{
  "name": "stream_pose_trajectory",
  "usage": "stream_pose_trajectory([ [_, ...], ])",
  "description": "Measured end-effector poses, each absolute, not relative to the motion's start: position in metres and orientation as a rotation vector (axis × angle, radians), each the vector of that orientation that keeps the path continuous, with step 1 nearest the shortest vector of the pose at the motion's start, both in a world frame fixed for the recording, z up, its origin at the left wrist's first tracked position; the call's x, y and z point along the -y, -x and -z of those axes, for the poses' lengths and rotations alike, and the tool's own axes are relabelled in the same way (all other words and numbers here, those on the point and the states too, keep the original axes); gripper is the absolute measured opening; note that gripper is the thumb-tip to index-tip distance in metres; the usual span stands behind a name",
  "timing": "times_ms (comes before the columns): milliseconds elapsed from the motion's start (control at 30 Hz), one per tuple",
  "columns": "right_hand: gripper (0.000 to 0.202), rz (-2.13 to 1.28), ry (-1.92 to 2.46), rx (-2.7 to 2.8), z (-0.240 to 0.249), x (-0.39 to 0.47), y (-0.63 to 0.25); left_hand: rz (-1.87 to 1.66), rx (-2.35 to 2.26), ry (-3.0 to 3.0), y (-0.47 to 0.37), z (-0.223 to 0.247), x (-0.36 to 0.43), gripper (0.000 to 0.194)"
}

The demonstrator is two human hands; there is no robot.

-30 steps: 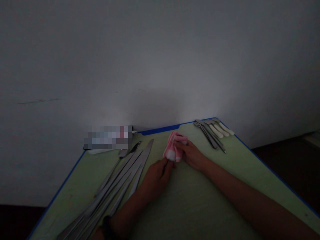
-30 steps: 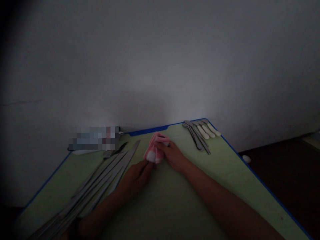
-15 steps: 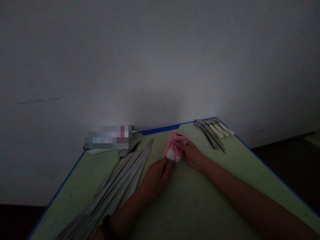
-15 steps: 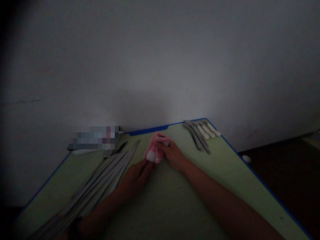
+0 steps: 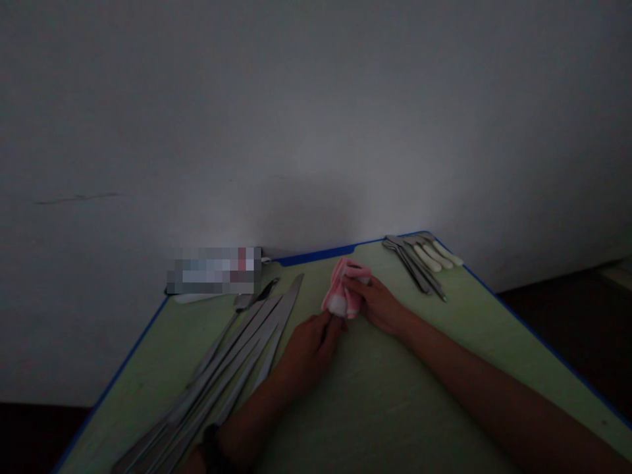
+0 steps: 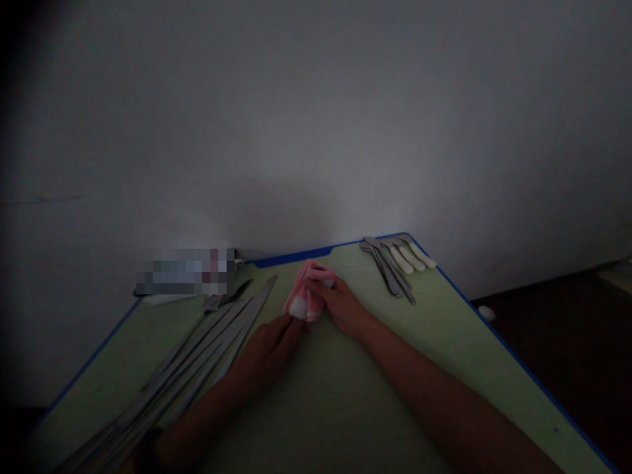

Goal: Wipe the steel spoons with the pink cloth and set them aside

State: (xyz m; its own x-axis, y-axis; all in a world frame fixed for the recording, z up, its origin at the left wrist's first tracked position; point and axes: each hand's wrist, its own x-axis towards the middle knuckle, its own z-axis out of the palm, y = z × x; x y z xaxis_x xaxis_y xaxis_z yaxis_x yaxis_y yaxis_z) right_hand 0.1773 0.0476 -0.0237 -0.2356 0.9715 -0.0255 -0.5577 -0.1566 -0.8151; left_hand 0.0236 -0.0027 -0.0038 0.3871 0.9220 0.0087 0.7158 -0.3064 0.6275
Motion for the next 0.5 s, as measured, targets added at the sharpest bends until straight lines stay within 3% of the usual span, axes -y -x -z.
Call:
stream_pose_trajectory([
  [500,0.028,-1.666,0.723,0.849,0.0245,-0.0481,-0.1781,-0.526,-1.369,-2.117,-0.0223,0.0054,0.0020,0.035],
])
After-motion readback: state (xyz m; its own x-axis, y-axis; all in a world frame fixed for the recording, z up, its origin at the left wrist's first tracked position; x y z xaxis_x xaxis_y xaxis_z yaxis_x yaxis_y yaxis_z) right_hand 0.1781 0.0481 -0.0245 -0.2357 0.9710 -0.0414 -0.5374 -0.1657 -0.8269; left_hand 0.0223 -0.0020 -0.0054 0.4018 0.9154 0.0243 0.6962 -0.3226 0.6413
